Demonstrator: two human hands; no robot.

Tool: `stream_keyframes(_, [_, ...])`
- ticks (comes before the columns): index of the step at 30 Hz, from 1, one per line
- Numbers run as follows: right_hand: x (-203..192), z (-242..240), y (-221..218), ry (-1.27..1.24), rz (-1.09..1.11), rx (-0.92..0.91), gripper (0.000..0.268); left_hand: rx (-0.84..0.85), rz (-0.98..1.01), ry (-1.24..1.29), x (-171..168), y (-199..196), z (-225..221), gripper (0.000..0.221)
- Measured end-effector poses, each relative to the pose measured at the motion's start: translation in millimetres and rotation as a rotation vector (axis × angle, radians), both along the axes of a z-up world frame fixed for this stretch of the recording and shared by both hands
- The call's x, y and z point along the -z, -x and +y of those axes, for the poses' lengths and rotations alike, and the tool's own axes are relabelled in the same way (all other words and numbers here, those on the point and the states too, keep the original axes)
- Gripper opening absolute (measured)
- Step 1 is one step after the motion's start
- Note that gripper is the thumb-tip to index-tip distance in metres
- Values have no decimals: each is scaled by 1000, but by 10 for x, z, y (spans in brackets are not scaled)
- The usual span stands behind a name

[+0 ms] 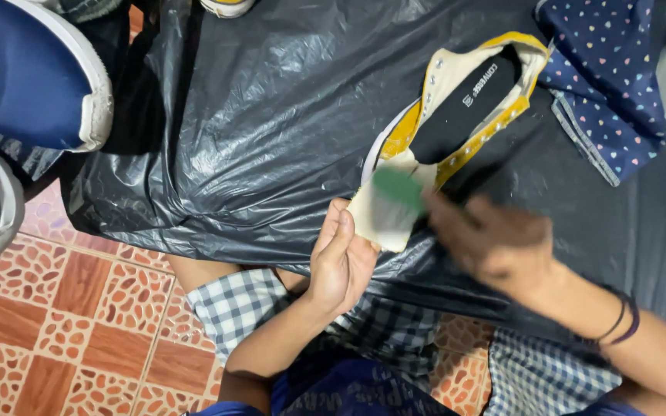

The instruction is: The person is cleaning the interior of a yellow sneaker by scrubbing the lining and tongue with a small brush dipped in cleaning solution.

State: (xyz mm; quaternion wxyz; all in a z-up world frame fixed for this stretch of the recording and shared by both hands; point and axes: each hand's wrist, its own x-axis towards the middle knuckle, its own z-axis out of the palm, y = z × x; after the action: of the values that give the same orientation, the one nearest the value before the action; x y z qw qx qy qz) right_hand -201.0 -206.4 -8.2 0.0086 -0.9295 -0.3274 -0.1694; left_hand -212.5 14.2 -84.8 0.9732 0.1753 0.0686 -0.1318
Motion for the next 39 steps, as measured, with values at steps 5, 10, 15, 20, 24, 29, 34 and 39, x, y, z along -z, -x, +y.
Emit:
stream_keyframes(5, [628, -193, 160, -627, 400, -90, 14, -12, -6, 7, -5, -4, -11, 15])
stream_keyframes(10, [-7, 34, -50, 83, -92, 133, 47, 2, -23, 34, -203, 6, 22, 14])
stream_keyframes(15, [170, -13, -22, -153, 184, -91, 56, -7, -7, 49, -38, 2, 20, 15])
stream_keyframes(20, [84, 2, -57, -214, 57, -227, 17, -10, 33, 84, -48, 25, 41, 15])
stream_keyframes(24, [124, -107, -122, -227, -46, -206, 16, 86, -40, 257, -23, -11, 113, 13])
stream_keyframes(29, [32, -129, -130, -204, -18, -248, 32, 57, -38, 259, -64, -19, 109, 14])
stream_keyframes(34, [-167, -115, -88, -63, 8, -163, 29, 47, -31, 247, -69, 11, 101, 15])
stream_keyframes(39, [-106, -209, -109, -11, 3, -140, 32, 30, -56, 213, -73, -50, 85, 17])
